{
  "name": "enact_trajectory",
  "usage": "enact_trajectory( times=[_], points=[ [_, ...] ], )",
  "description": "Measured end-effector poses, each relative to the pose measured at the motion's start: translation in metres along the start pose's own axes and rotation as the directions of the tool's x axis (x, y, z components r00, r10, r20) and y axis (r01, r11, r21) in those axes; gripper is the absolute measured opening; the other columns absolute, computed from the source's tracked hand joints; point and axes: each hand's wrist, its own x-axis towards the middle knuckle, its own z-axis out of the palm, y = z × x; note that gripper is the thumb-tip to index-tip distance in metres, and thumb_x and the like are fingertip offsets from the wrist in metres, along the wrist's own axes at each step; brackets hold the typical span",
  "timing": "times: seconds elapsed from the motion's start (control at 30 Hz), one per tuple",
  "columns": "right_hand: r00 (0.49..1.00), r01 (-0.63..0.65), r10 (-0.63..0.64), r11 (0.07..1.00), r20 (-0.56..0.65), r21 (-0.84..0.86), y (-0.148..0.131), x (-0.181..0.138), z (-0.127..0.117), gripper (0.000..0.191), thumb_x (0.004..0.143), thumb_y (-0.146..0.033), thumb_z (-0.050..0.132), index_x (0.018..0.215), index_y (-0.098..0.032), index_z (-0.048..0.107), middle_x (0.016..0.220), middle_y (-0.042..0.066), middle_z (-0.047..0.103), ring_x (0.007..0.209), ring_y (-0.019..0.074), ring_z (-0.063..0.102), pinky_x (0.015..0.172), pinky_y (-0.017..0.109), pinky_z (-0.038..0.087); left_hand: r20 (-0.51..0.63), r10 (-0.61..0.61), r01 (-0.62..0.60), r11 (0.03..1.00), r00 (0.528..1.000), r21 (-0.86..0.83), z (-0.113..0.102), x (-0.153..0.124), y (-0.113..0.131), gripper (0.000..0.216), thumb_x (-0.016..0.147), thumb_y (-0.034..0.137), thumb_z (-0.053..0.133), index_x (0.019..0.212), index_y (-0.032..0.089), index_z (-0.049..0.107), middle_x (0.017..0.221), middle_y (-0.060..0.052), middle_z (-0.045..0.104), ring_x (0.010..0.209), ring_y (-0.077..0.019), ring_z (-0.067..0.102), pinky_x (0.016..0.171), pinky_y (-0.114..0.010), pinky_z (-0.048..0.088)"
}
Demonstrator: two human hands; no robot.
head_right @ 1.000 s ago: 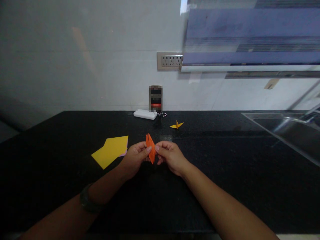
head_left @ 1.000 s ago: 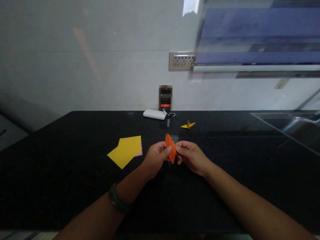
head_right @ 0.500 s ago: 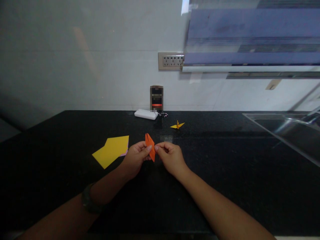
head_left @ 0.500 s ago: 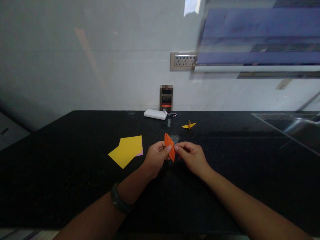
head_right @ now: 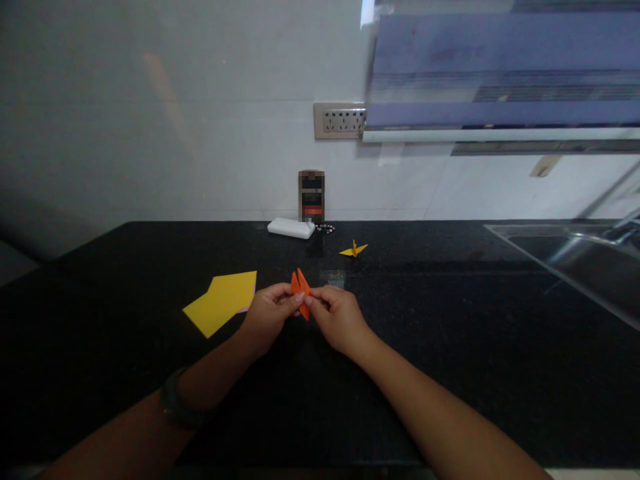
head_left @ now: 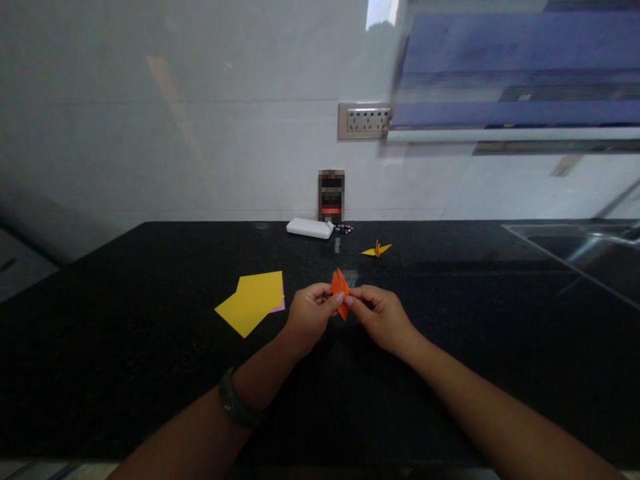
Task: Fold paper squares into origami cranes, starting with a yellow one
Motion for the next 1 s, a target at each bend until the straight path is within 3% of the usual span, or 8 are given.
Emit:
enact_trajectory(
  times=[0.17, 0.47, 0.8, 1.0],
  points=[
    [0.998, 0.036, -0.034, 0.999, 0.048, -0.036, 0.0013, 0.0006, -0.0004, 0.019, 0.079, -0.017, 0.047, 0.076, -0.017, 0.065, 0.069, 0.002, 0.064, 0.064, 0.0128, 0.058, 0.062, 0.024, 0.043, 0.024, 0.062, -0.062, 0.998, 0.998, 0.008, -0.0016, 0.0014, -0.0053, 0.016, 0.061, 0.025, 0.067, 0.071, 0.013, 0.063, 0.062, 0.000, 0.061, 0.055, -0.0088, 0.053, 0.054, -0.020, 0.041],
    [1.000, 0.020, -0.019, 0.998, 0.018, -0.057, 0.0033, 0.0001, 0.0012, 0.017, 0.077, -0.015, 0.047, 0.073, -0.017, 0.064, 0.069, 0.003, 0.062, 0.064, 0.0130, 0.056, 0.062, 0.025, 0.042, 0.085, 0.037, -0.043, 0.996, 0.996, 0.075, -0.0011, -0.0006, 0.0013, 0.013, 0.063, 0.025, 0.064, 0.067, 0.013, 0.063, 0.058, 0.001, 0.060, 0.052, -0.0088, 0.052, 0.051, -0.020, 0.040],
    [0.985, -0.173, 0.170, 0.980, 0.036, 0.098, 0.0053, -0.0025, 0.0048, 0.017, 0.074, -0.024, 0.049, 0.068, -0.014, 0.061, 0.053, -0.002, 0.050, 0.048, 0.0086, 0.043, 0.047, 0.020, 0.035, 0.044, -0.013, 0.016, 0.998, 0.999, -0.064, -0.0005, 0.0008, -0.0037, 0.027, 0.057, 0.023, 0.070, 0.077, 0.014, 0.055, 0.055, 0.005, 0.054, 0.050, -0.0067, 0.051, 0.052, -0.019, 0.040],
    [0.975, -0.220, 0.210, 0.956, 0.073, 0.196, 0.0021, -0.0020, 0.0028, 0.018, 0.073, -0.025, 0.049, 0.062, -0.013, 0.057, 0.052, -0.003, 0.047, 0.046, 0.0074, 0.040, 0.045, 0.020, 0.033, 0.120, -0.073, 0.080, 0.995, 0.990, -0.055, -0.0012, -0.0014, -0.0002, 0.026, 0.058, 0.027, 0.070, 0.077, 0.012, 0.060, 0.061, 0.001, 0.058, 0.053, -0.0075, 0.051, 0.053, -0.020, 0.039]
  ],
)
